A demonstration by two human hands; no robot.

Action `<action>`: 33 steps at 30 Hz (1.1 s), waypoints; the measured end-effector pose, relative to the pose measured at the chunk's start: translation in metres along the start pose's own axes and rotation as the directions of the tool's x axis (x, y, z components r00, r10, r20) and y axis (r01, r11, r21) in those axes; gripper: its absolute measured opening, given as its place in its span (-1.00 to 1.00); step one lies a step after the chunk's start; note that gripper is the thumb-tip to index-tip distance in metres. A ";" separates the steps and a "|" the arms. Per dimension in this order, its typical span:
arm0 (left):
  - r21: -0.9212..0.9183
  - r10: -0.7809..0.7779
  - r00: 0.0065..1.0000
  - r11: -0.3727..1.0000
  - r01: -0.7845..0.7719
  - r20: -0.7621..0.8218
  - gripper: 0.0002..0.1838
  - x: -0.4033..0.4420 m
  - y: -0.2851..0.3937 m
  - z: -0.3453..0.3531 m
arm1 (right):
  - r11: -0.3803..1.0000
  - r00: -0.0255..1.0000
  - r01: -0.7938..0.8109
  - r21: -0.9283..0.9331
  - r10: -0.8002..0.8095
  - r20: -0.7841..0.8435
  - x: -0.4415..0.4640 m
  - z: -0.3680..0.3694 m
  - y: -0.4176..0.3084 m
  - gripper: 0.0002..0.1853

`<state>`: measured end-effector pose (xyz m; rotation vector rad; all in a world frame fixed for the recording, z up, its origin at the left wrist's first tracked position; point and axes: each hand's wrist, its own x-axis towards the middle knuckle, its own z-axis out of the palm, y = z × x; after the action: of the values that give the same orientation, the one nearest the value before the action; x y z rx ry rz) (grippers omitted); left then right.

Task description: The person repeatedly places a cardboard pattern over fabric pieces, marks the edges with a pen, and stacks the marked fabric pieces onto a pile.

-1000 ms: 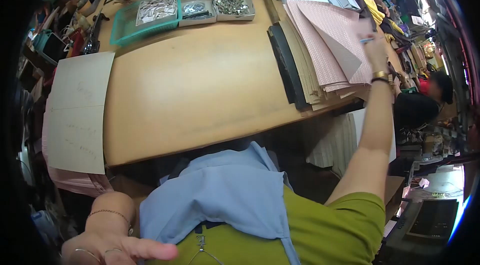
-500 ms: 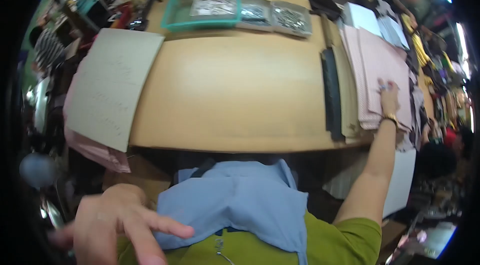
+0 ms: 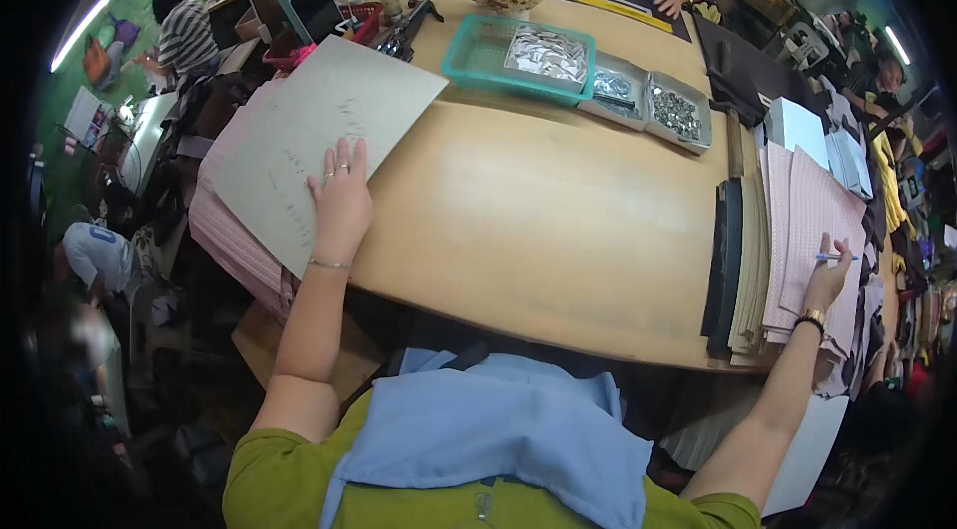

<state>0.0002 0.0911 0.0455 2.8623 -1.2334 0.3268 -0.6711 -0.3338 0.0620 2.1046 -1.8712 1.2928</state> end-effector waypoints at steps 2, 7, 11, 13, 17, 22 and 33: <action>-0.110 0.033 0.998 0.993 -0.039 -0.061 -0.37 -0.017 -0.001 -0.024 | 0.919 0.992 0.124 0.375 -0.114 -0.048 -0.008 0.009 -0.031 -0.59; -0.266 0.402 0.892 0.855 -0.446 -0.207 -0.31 -0.096 0.040 -0.076 | 0.600 0.790 -0.459 0.655 -0.062 0.611 -0.138 0.009 -0.231 -0.42; -0.467 0.730 0.654 0.516 -0.718 -0.198 -0.34 -0.129 0.066 -0.060 | -0.001 0.372 -0.922 0.387 -0.282 0.884 -0.198 0.023 -0.266 -0.44; -0.701 0.780 0.603 0.337 -0.628 -0.165 -0.33 -0.119 0.068 -0.056 | 0.377 0.344 -0.838 0.394 -0.195 0.919 -0.204 0.017 -0.262 -0.53; -0.311 0.346 0.937 0.886 -0.343 -0.046 -0.03 -0.040 0.014 -0.050 | 0.498 0.507 -0.693 0.522 -0.178 0.843 -0.203 -0.004 -0.286 -0.64; -0.003 -0.200 0.977 0.980 0.200 -0.073 -0.08 0.012 -0.070 -0.004 | 0.675 0.877 -0.402 0.619 0.090 0.471 -0.195 -0.028 -0.251 -0.66; -0.486 0.066 0.997 0.873 -0.042 0.031 -0.55 -0.036 -0.004 -0.042 | 0.830 0.834 0.544 0.121 -0.519 -0.188 -0.136 -0.100 -0.154 -0.46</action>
<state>-0.0288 0.1234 0.0801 2.4165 -1.1959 -0.0525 -0.5862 -0.1298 0.1196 2.2945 -1.0195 1.4384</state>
